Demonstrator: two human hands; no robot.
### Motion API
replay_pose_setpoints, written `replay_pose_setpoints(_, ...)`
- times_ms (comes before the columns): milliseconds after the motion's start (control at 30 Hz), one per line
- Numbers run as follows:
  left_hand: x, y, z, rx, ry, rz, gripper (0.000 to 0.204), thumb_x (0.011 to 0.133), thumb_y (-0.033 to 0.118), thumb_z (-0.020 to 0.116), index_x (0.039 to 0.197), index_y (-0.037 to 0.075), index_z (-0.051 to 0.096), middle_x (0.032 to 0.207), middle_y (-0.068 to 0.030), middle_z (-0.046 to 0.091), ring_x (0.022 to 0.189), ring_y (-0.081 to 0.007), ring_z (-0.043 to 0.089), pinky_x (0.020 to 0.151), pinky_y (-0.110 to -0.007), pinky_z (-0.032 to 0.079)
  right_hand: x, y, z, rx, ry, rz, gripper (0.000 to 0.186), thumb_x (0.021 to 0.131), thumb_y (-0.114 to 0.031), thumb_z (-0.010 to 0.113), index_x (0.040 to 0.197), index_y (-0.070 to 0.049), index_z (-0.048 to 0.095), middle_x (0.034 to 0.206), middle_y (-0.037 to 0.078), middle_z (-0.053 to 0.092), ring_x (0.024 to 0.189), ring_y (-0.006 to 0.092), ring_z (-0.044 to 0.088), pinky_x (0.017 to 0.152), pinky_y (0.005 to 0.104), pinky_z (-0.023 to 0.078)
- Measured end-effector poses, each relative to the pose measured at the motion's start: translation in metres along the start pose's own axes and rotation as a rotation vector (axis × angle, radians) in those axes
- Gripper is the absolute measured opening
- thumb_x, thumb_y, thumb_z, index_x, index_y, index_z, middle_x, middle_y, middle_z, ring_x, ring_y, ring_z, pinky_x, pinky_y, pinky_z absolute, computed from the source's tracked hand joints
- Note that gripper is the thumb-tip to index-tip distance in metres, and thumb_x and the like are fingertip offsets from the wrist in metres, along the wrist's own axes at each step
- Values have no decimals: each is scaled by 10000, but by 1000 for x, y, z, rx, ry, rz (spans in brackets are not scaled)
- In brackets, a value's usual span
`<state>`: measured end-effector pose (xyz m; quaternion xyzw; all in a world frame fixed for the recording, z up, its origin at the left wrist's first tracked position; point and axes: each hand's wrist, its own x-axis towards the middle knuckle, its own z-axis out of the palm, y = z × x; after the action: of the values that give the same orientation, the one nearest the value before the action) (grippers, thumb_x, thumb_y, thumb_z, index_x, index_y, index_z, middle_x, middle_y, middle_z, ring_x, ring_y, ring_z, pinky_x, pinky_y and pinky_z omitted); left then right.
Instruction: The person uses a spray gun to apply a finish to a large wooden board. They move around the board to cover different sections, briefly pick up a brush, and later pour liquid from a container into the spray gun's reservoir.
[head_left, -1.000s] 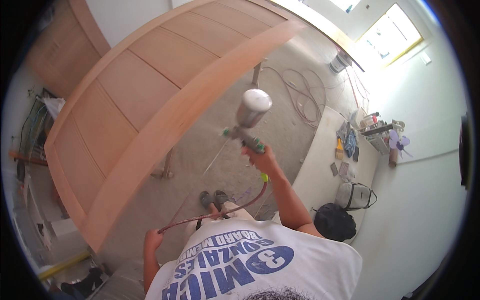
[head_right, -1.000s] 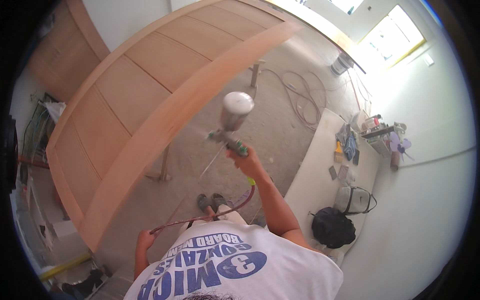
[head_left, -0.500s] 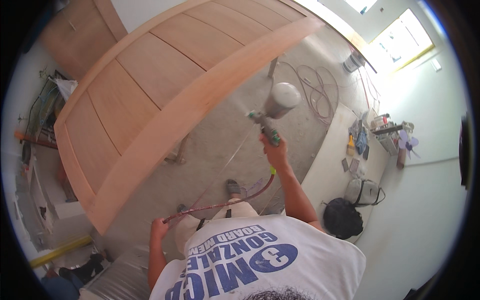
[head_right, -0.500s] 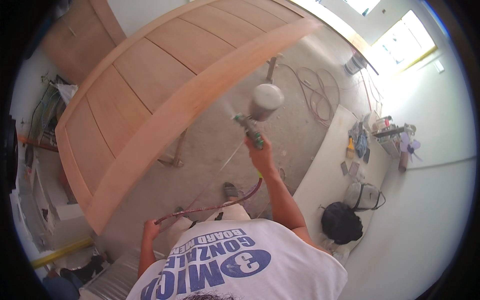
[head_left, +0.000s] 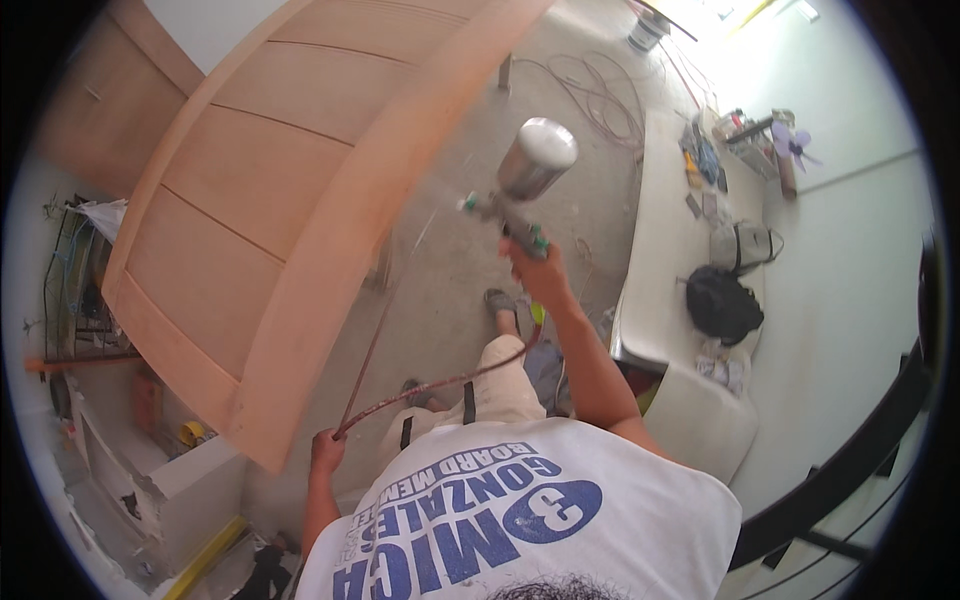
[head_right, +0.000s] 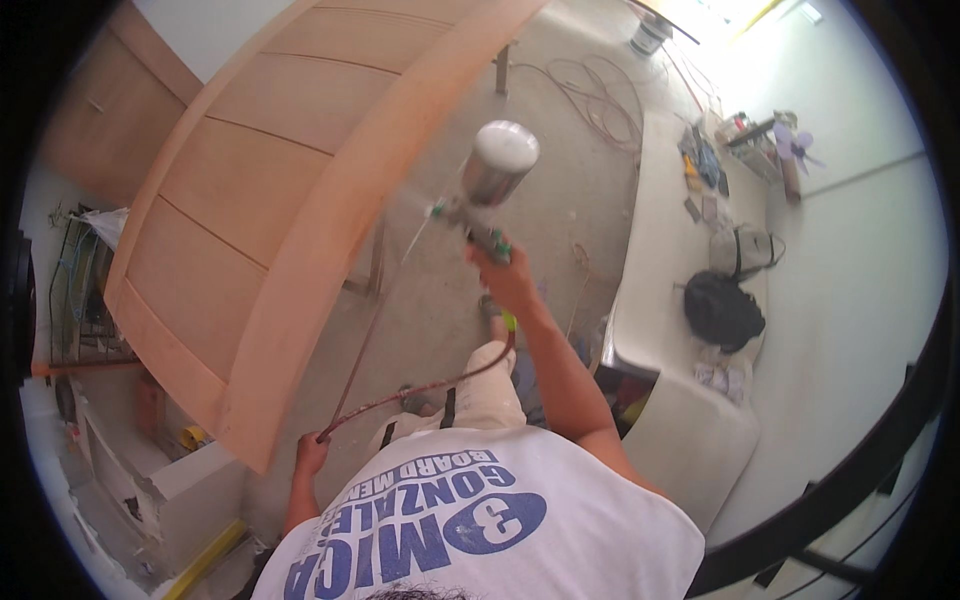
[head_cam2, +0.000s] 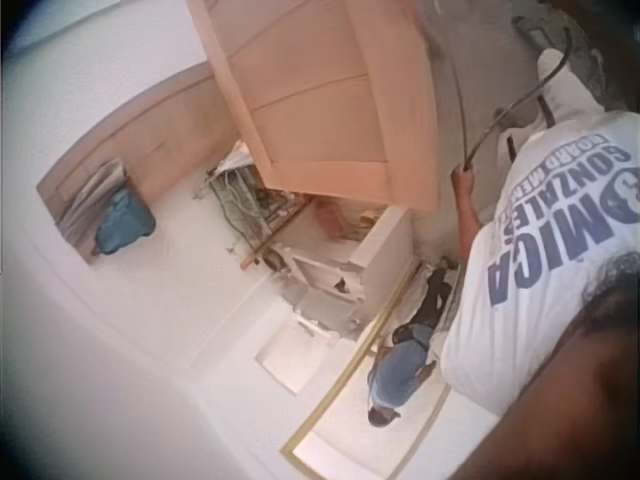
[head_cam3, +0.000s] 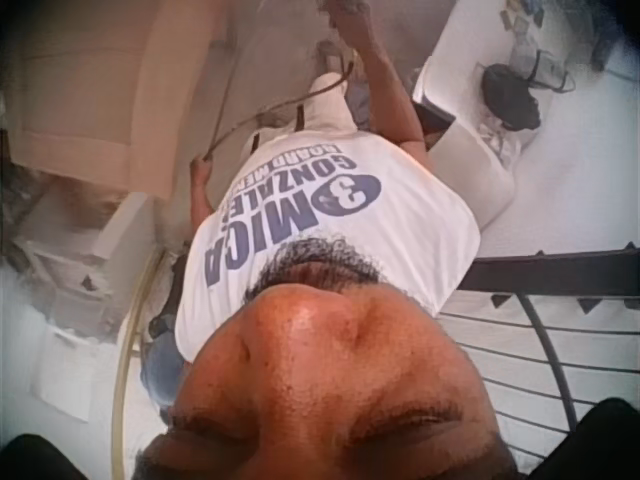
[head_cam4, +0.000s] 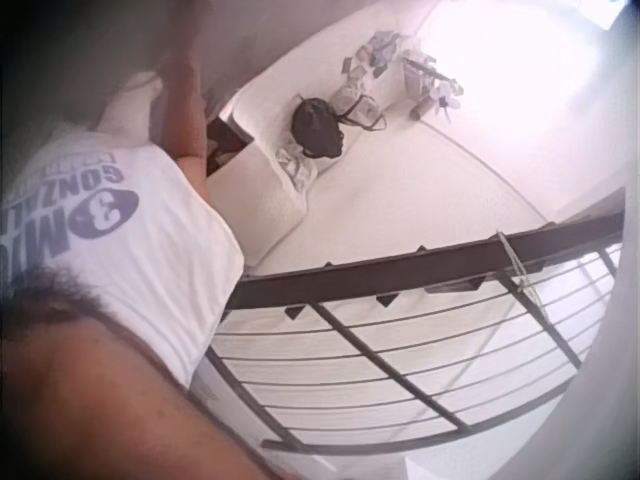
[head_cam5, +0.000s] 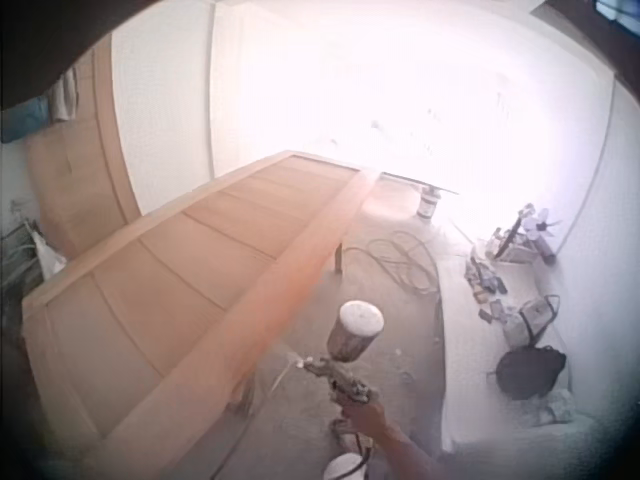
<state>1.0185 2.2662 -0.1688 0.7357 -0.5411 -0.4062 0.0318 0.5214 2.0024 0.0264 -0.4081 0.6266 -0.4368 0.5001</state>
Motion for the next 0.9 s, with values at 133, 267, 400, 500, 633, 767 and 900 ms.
replay_pose_setpoints(133, -28, -44, -4, -106, -75, -125, 348, 920, 298, 686, 854, -43, 692, 680, -200, 624, 657, -271, 629, 640, -420, 472, -22, -4, 29, 49, 300, -273, 337, 951, -190, 727, 1246, -39, 668, 851, -3, 655, 619, 58, 535, 501, 265, 450)
replay_pose_setpoints(267, -58, -80, 5, -132, -156, -239, 373, 926, 304, 661, 828, -55, 682, 641, -152, 587, 639, -167, 554, 631, -387, 458, -79, 15, 45, 65, 197, -195, 253, 942, -131, 728, 1175, -45, 682, 860, 9, 670, 638, 63, 566, 527, 246, 454)
replay_pose_setpoints(400, -70, -86, 20, -31, -191, -69, 339, 910, 307, 680, 846, -24, 715, 739, -209, 666, 693, -292, 655, 684, -435, 494, -156, 22, 55, -146, -177, -86, 475, 926, -98, 738, 1378, -38, 604, 1086, 59, 685, 949, 160, 638, 846, 299, 530)
replay_pose_setpoints(500, -65, -92, 30, 116, -225, 9, 325, 898, 333, 697, 878, 12, 744, 847, -241, 701, 813, -391, 692, 740, -486, 517, -197, 8, 58, -164, -510, -104, 511, 916, -89, 751, 1401, -51, 594, 1155, 66, 695, 1036, 162, 625, 935, 310, 501)
replay_pose_setpoints(633, -57, -89, 39, 174, -243, 108, 330, 890, 369, 707, 906, 43, 759, 920, -248, 708, 907, -427, 688, 788, -514, 531, -216, 10, 56, -265, -834, -161, 544, 905, -95, 769, 1419, -79, 593, 1200, 57, 703, 1056, 132, 604, 930, 303, 493)
replay_pose_setpoints(767, -53, -59, 50, 209, -260, 100, 327, 891, 375, 704, 908, 51, 753, 932, -241, 712, 917, -431, 687, 801, -514, 539, -226, -1, 62, -185, -540, 64, 526, 927, -122, 750, 1426, -82, 588, 1146, 37, 706, 980, 121, 612, 840, 289, 513)
replay_pose_setpoints(900, -53, -61, 67, 196, -254, 80, 326, 892, 378, 702, 902, 55, 747, 935, -230, 715, 915, -431, 686, 799, -514, 540, -207, 7, 60, -150, -171, 60, 566, 934, -118, 732, 1467, -84, 544, 942, 22, 633, 729, 67, 552, 655, 222, 472)
